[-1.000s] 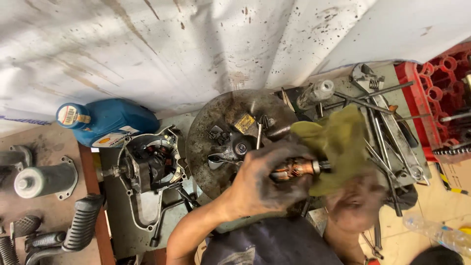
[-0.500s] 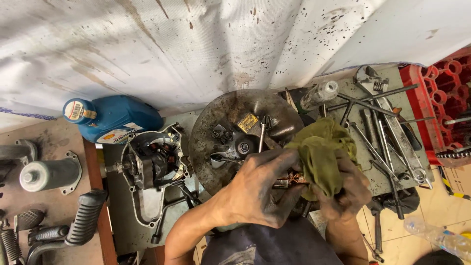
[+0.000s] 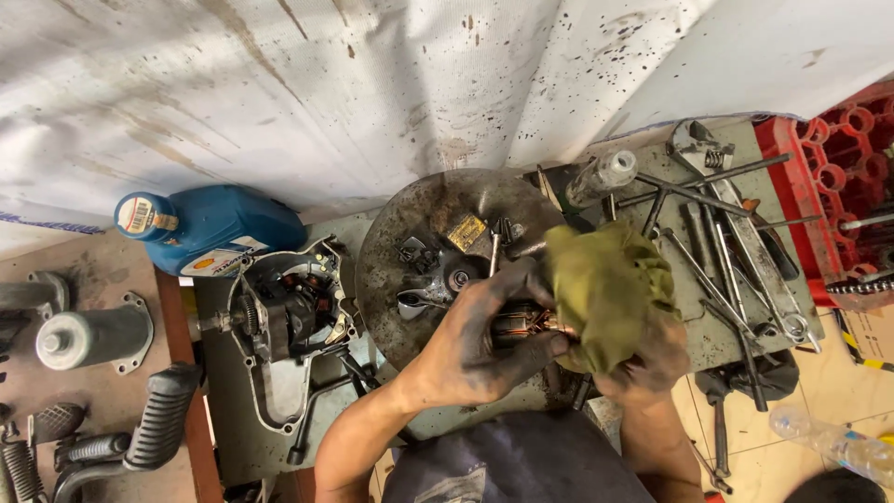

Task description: The person cleans a cylindrical mechanical component with copper windings using a green cloth. They then wipe a larger metal housing and use a small brush to scrub a dark, greasy part held in their hands. Finally, they apply a liquid from a small bottle onto the part.

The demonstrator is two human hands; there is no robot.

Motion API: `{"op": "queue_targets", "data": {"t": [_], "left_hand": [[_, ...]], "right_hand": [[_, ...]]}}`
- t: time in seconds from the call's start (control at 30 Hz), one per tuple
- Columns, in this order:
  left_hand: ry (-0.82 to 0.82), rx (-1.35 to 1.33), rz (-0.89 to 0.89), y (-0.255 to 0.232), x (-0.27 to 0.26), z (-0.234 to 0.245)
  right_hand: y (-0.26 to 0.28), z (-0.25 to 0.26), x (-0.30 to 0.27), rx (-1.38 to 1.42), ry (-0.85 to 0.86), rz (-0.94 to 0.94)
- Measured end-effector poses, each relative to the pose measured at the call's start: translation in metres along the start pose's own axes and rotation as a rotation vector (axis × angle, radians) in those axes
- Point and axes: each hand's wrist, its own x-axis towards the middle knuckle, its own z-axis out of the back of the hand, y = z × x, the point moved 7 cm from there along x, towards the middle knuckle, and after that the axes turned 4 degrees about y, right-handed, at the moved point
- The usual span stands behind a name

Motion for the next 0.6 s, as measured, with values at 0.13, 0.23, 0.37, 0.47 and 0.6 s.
{"op": "queue_targets", "data": {"t": [0.13, 0.23, 0.37, 0.47, 0.6], "left_hand": [[0.007, -0.001, 0.003, -0.001, -0.003, -0.003], [-0.041, 0.102, -0.069, -0.002, -0.007, -0.002], [0.048, 0.047, 0.118, -0.007, 0.003, -0.004], [0.060, 0.043, 0.145, 0.007, -0.003, -0.003], [0.013, -0.029, 0.097, -0.003, -0.006, 0.010]], "right_hand": [[0.013, -0.016, 0.000, 0.100, 0.115, 0.107], [0.011, -0.012, -0.008, 0.054, 0.089, 0.071], [-0.008, 0.000, -0.025, 0.257, -0.002, 0.065], [-0.043, 0.037, -0.049, 0.258, -0.172, -0.046], [-0.059, 0.064, -0.054, 0.260, -0.434, -0.208]]}}
